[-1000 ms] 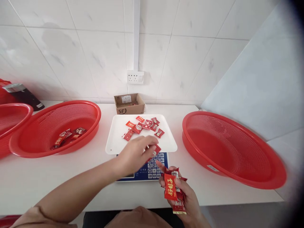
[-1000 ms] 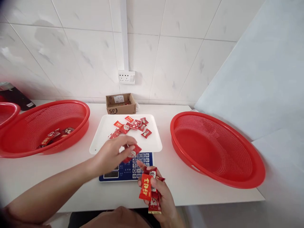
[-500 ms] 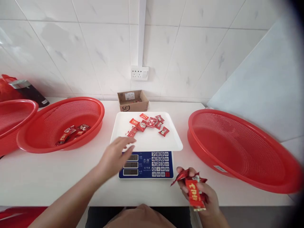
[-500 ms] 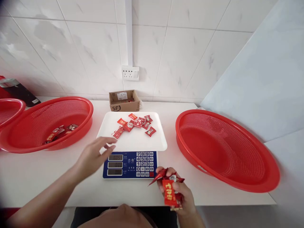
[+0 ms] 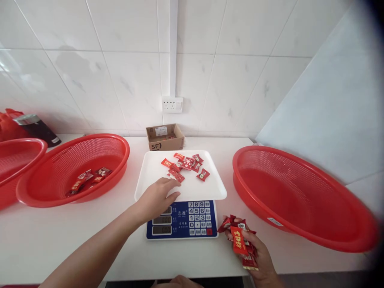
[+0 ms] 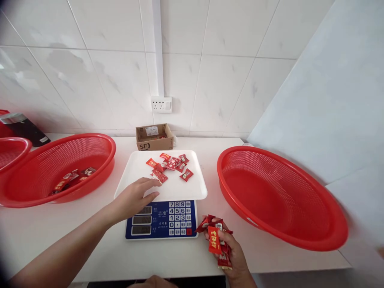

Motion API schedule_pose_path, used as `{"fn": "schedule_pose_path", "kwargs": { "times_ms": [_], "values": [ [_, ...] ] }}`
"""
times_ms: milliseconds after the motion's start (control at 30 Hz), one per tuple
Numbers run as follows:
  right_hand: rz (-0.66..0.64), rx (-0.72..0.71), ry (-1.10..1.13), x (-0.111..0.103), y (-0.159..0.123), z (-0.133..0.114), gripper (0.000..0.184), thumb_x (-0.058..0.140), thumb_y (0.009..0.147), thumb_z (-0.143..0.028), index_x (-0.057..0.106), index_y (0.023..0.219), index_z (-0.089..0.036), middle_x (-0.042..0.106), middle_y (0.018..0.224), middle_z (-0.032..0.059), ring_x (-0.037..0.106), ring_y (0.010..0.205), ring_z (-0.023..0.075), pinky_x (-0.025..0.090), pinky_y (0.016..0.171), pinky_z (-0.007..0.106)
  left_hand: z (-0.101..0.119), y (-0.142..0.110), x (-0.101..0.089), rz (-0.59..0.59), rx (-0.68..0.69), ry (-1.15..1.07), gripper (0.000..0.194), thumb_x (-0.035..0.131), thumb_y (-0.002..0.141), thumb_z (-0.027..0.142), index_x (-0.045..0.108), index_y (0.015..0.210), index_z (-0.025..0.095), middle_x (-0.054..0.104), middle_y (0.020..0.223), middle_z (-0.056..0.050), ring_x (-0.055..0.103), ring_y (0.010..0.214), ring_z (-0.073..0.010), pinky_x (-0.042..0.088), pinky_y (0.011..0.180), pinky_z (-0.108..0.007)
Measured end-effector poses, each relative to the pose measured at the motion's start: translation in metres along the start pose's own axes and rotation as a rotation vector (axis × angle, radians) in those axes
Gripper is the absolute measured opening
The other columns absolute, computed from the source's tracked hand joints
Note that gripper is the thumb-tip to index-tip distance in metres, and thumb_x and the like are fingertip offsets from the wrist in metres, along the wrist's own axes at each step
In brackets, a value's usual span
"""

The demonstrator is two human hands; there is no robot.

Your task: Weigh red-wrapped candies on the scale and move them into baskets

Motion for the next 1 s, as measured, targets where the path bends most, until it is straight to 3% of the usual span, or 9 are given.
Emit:
{"fn": "schedule_pose_path", "kwargs": {
  "times_ms": [100, 233, 367, 467, 567, 667, 733, 867, 1000],
  "values": [
    [0.028, -0.020, 0.009, 0.001, 0.000, 0.000, 0.032, 0.082, 0.054, -0.025, 0.069, 0.083, -0.020, 0.072, 0.093, 0.0074, 0.066, 0.066, 0.0186, 0.054, 0.054, 0.026, 0.002, 0.021, -0.008, 0.020, 0.033, 0.013, 0.028, 0.042, 0.091, 0.033, 0.058, 0.111, 0.022, 0.062, 0.117, -0.007, 0.055, 0.112, -0.0214, 0.046, 0.095, -0.039],
    [-0.014, -0.042, -0.020, 0.007, -0.001, -0.001, 0.031, 0.081, 0.055, -0.028, 0.069, 0.082, -0.019, 0.071, 0.100, 0.0088, 0.065, 0.063, 0.0169, 0.049, 0.044, 0.021, -0.002, 0.062, -0.014, -0.047, 0.091, 0.088, 0.042, 0.044, 0.090, 0.039, 0.049, 0.126, 0.017, 0.050, 0.134, -0.012, 0.037, 0.130, -0.0264, 0.032, 0.107, -0.044],
    [0.030, -0.009, -0.012, 0.011, -0.002, -0.001, 0.033, 0.084, 0.051, -0.027, 0.071, 0.081, -0.018, 0.073, 0.090, 0.0079, 0.066, 0.062, 0.0176, 0.050, 0.043, 0.020, 0.004, 0.098, 0.002, -0.217, 0.223, 0.122, 0.056, 0.046, 0.087, 0.051, 0.041, 0.136, 0.023, 0.032, 0.148, -0.011, 0.018, 0.139, -0.0308, 0.018, 0.112, -0.050],
    [0.059, 0.002, 0.017, 0.011, -0.002, 0.000, 0.036, 0.086, 0.048, -0.025, 0.071, 0.079, -0.017, 0.074, 0.083, 0.0082, 0.067, 0.059, 0.0179, 0.052, 0.046, 0.022, 0.013, 0.109, 0.017, -0.343, 0.314, 0.136, 0.060, 0.046, 0.083, 0.060, 0.043, 0.134, 0.029, 0.029, 0.150, -0.009, 0.013, 0.140, -0.0342, 0.010, 0.110, -0.057],
    [0.101, 0.058, 0.019, 0.008, -0.002, 0.002, 0.036, 0.087, 0.046, -0.027, 0.071, 0.075, -0.014, 0.072, 0.068, 0.0085, 0.065, 0.052, 0.0177, 0.051, 0.042, 0.021, 0.017, 0.106, 0.018, -0.432, 0.375, 0.128, 0.055, 0.047, 0.081, 0.062, 0.055, 0.124, 0.029, 0.042, 0.142, -0.010, 0.026, 0.136, -0.0340, 0.013, 0.109, -0.057],
    [0.114, 0.071, 0.027, 0.003, -0.001, 0.003, 0.038, 0.087, 0.047, -0.028, 0.070, 0.079, -0.014, 0.072, 0.066, 0.0083, 0.061, 0.043, 0.0146, 0.045, 0.034, 0.018, 0.014, 0.099, 0.002, -0.465, 0.406, 0.090, 0.045, 0.044, 0.084, 0.059, 0.064, 0.107, 0.026, 0.061, 0.120, -0.006, 0.048, 0.119, -0.0256, 0.029, 0.105, -0.044],
    [0.096, 0.073, 0.022, -0.001, 0.001, 0.005, 0.040, 0.086, 0.048, -0.028, 0.069, 0.083, -0.016, 0.072, 0.067, 0.0080, 0.059, 0.040, 0.0127, 0.041, 0.032, 0.016, 0.010, 0.099, -0.011, -0.439, 0.383, 0.063, 0.045, 0.041, 0.086, 0.057, 0.064, 0.106, 0.024, 0.063, 0.114, -0.006, 0.052, 0.112, -0.0218, 0.035, 0.099, -0.036],
    [0.053, 0.071, -0.007, -0.008, 0.004, 0.007, 0.037, 0.083, 0.054, -0.029, 0.067, 0.084, -0.016, 0.070, 0.066, 0.0076, 0.063, 0.046, 0.0153, 0.042, 0.032, 0.015, 0.001, 0.118, -0.020, -0.354, 0.287, 0.041, 0.054, 0.028, 0.090, 0.055, 0.048, 0.128, 0.023, 0.047, 0.137, -0.008, 0.039, 0.127, -0.0225, 0.029, 0.105, -0.036],
    [0.042, 0.057, -0.002, -0.010, 0.004, 0.006, 0.038, 0.083, 0.055, -0.028, 0.068, 0.087, -0.014, 0.070, 0.066, 0.0082, 0.062, 0.047, 0.0143, 0.045, 0.033, 0.016, -0.002, 0.143, -0.004, -0.401, 0.218, 0.055, 0.058, 0.026, 0.090, 0.056, 0.045, 0.132, 0.021, 0.040, 0.144, -0.010, 0.027, 0.135, -0.0286, 0.021, 0.109, -0.047]
  ]
}}
Point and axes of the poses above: each hand's wrist, its own y-axis towards the middle knuckle, its own x-axis out of the palm, z = x × y, the point moved 1 cm from there along y, towards the middle knuckle
